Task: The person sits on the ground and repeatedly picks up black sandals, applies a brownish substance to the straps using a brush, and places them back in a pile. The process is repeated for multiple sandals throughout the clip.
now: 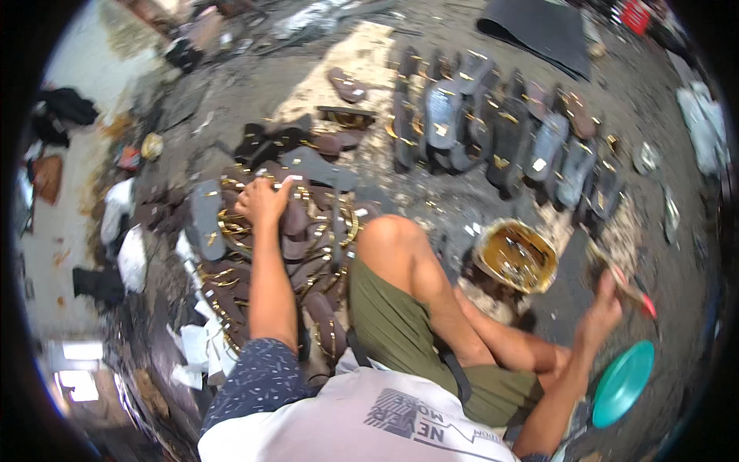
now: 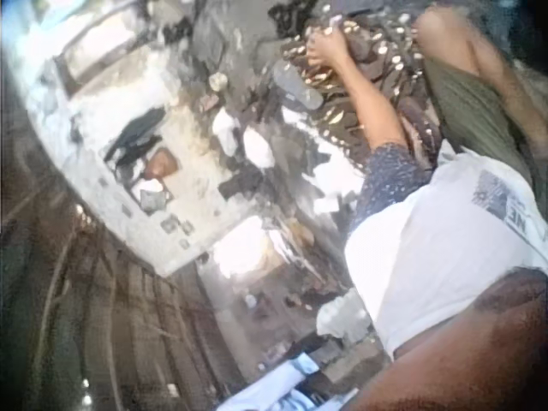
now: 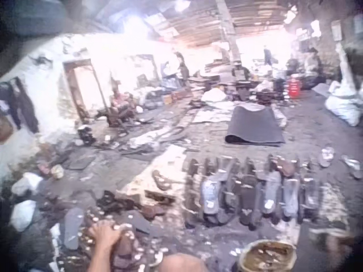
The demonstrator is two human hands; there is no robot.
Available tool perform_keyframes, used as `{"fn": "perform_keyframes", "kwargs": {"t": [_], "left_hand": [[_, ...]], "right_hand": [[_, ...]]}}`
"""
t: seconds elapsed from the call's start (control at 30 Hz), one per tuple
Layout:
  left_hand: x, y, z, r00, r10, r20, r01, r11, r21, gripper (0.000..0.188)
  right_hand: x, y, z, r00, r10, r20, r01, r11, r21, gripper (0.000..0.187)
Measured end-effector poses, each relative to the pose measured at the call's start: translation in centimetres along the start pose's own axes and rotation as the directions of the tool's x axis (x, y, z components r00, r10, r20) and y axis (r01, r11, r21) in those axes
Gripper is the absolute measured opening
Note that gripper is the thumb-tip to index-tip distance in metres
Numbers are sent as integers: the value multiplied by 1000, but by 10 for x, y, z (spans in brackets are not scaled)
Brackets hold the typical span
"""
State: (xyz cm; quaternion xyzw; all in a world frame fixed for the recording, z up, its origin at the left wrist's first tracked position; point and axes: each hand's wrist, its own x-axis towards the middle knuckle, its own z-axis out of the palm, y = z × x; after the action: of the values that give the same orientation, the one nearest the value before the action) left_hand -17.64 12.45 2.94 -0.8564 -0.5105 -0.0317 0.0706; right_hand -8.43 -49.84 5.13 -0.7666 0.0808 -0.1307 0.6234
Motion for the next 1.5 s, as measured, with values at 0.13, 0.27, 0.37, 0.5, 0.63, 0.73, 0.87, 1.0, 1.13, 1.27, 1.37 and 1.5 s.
{"fn": "perform_keyframes", "kwargs": {"t": [0.13,0.27,0.37,0.5,0.63,0.73,0.87,1.0,1.13,1.27,1.37,1.5], "left_hand": [[0,-30,44,998,3,-60,-12,990,-142,63],[-58,-10,-22,933,283,-224,-343,506,-791,36],[-119,32,-59,876,429,-221,-391,361,-847,33],[-175,44,-60,766,623,-160,-477,384,-791,40],[-161,47,-50,789,613,51,-176,305,-936,50],[-150,60,-60,779,610,146,189,-7,-982,58],[-192,114,-71,531,773,346,710,-183,-680,69],[-263,165,-92,335,920,202,820,-178,-544,59],[-255,175,-78,322,937,135,875,-240,-419,56],[-275,178,-87,293,948,121,839,-193,-509,57],[-280,163,-79,242,968,59,767,-154,-622,61],[-281,172,-89,387,909,153,791,-242,-562,60]], "right_hand": [[19,1,59,935,75,346,51,939,-340,36],[17,71,87,828,81,555,210,874,-439,26],[11,104,97,813,22,582,406,696,-593,24],[8,84,87,955,13,297,-35,997,70,27],[21,66,2,884,-43,465,256,877,-406,22],[25,39,-43,928,-84,364,342,587,-734,20],[13,-36,11,993,116,12,-116,971,211,26],[-19,-72,109,959,-77,274,-26,935,354,28],[-71,-63,119,864,-414,287,341,900,273,24],[-57,-69,102,942,-240,236,171,945,279,29],[11,-79,89,978,-134,160,103,976,190,28],[-16,-75,93,985,-127,116,62,890,451,29]]}}
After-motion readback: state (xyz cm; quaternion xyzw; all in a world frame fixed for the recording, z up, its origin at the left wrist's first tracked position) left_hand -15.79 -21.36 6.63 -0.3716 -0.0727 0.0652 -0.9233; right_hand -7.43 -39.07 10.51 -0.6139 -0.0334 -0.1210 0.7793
